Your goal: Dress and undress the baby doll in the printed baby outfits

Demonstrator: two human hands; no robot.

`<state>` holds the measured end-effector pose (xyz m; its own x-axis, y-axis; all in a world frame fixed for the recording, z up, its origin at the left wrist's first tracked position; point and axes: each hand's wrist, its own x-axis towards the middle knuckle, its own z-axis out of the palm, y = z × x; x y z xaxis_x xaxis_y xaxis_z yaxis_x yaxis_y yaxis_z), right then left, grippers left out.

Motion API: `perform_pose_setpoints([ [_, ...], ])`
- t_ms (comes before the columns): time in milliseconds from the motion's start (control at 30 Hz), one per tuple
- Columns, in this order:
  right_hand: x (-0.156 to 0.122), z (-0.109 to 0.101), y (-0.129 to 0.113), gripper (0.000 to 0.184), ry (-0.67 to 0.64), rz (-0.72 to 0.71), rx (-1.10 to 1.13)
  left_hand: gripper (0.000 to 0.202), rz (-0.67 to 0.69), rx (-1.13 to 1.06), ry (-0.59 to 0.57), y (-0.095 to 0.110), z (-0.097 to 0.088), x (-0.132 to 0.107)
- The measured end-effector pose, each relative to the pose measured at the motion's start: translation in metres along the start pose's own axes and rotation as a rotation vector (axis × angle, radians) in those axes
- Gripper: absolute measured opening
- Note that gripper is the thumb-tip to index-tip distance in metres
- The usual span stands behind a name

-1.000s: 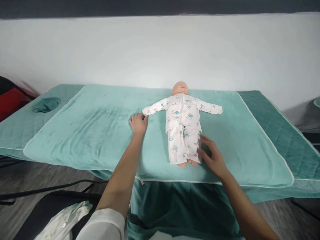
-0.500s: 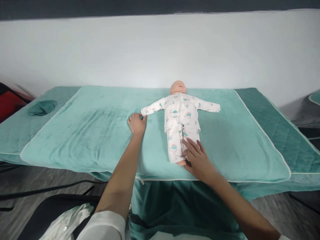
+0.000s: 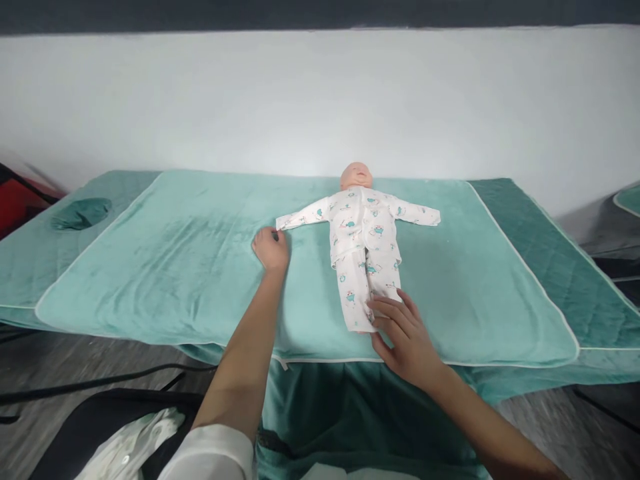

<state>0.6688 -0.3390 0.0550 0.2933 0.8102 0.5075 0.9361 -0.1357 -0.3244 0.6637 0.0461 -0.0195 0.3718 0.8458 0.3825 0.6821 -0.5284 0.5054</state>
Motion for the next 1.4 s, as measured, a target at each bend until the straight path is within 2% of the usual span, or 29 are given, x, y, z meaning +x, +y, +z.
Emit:
perform_pose_setpoints([
  [133, -0.008, 0.003, 0.007, 0.02, -0.065, 0.028, 0.023, 0.019, 0.009, 0.019, -0.018, 0.001, 0.0, 0.0],
  [267, -0.024, 0.001, 0.019, 0.041, -0.126, -0.004, 0.077, 0.026, 0.002, 0.002, -0.023, 0.002, -0.001, 0.0],
  [333, -0.031, 0.001, 0.024, 0.045, -0.08, 0.068, 0.06, 0.032, 0.002, -0.01, -0.028, 0.003, -0.002, 0.0],
  [433, -0.034, 0.001, 0.027, 0.04, -0.028, 0.189, 0.055, 0.032, 0.003, -0.016, -0.033, 0.003, -0.003, -0.001],
  [600, -0.024, -0.005, 0.027, 0.02, -0.148, 0.224, 0.239, 0.033, 0.011, -0.023, -0.042, 0.003, -0.005, -0.002],
  [700, -0.017, -0.017, 0.028, 0.013, -0.179, 0.202, 0.325, 0.032, 0.017, -0.022, -0.051, 0.003, -0.005, -0.002],
  [900, -0.013, -0.038, 0.025, 0.015, -0.187, 0.124, 0.361, 0.032, 0.014, -0.019, -0.05, 0.001, -0.003, -0.001],
  [1033, -0.008, -0.044, 0.038, 0.015, -0.254, 0.13, 0.402, 0.033, 0.015, -0.037, -0.048, 0.002, -0.005, -0.001],
  [1100, -0.003, -0.043, 0.055, 0.015, -0.197, 0.245, 0.438, 0.034, 0.014, -0.047, -0.047, 0.002, -0.006, -0.002],
  [1267, 0.029, -0.025, 0.109, 0.025, 0.097, 0.63, 0.52, 0.035, 0.011, -0.05, -0.047, 0.003, -0.009, -0.002],
  [1333, 0.047, -0.026, 0.117, 0.027, 0.215, 0.674, 0.608, 0.034, 0.014, -0.05, -0.046, 0.003, -0.008, -0.002],
  [1400, 0.065, -0.044, 0.107, 0.026, 0.317, 0.591, 0.704, 0.033, 0.009, -0.052, -0.043, 0.003, -0.008, -0.001],
])
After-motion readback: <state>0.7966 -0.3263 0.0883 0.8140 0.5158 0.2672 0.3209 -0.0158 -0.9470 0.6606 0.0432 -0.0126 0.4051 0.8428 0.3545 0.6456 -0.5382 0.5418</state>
